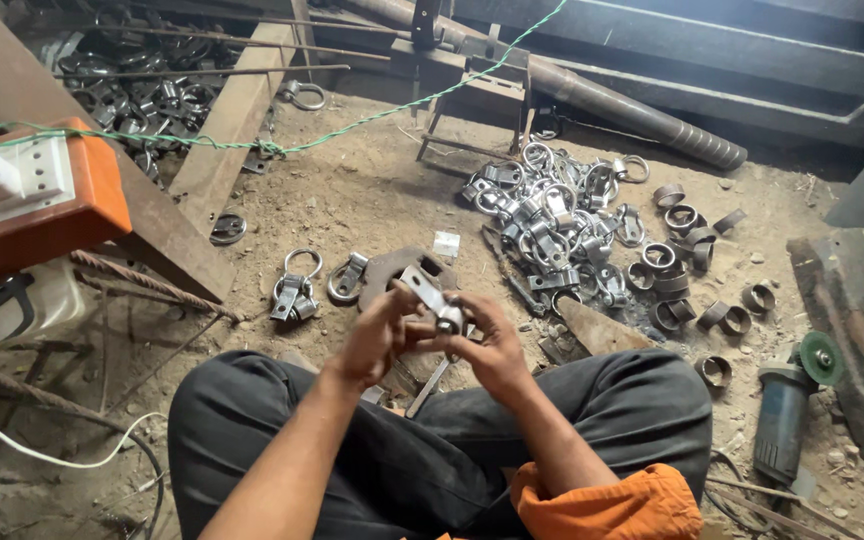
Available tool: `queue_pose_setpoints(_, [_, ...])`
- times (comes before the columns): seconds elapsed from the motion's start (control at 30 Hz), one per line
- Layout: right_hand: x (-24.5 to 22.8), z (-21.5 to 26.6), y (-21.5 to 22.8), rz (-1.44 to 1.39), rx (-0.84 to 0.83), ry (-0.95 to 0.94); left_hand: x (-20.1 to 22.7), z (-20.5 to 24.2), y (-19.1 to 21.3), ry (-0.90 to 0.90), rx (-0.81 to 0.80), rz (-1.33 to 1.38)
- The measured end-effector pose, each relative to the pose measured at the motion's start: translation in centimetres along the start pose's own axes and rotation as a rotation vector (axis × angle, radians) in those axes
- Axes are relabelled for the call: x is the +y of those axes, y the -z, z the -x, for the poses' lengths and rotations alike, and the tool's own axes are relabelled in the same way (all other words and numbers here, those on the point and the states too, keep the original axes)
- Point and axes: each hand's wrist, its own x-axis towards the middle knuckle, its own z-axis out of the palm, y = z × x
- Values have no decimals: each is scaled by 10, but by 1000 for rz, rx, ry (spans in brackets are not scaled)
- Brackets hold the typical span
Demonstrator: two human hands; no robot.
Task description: The person sits on the floor and assembles metal hardware components, using a wrench to tighten bolts on a metal plate with a ring. The person repeatedly picks up parts, aligns them, and tightens them before placing them aside.
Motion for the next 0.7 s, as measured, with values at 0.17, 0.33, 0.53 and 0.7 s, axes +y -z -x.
queue_pose_setpoints(0.17, [6,2,6,131,111,57,-62,-19,-1,-245,169,-48])
queue_pose_setpoints(0.33, [3,2,-2,501,154,93,-87,-28,-1,-114,413,216])
queue_pose_setpoints(0.53, [1,-1,-4,290,16,89,-77,-32,25,-66,329,280])
queue_pose_setpoints(0.7, [13,-10,9,277,128,-316,-22,-21,14,56,574,227])
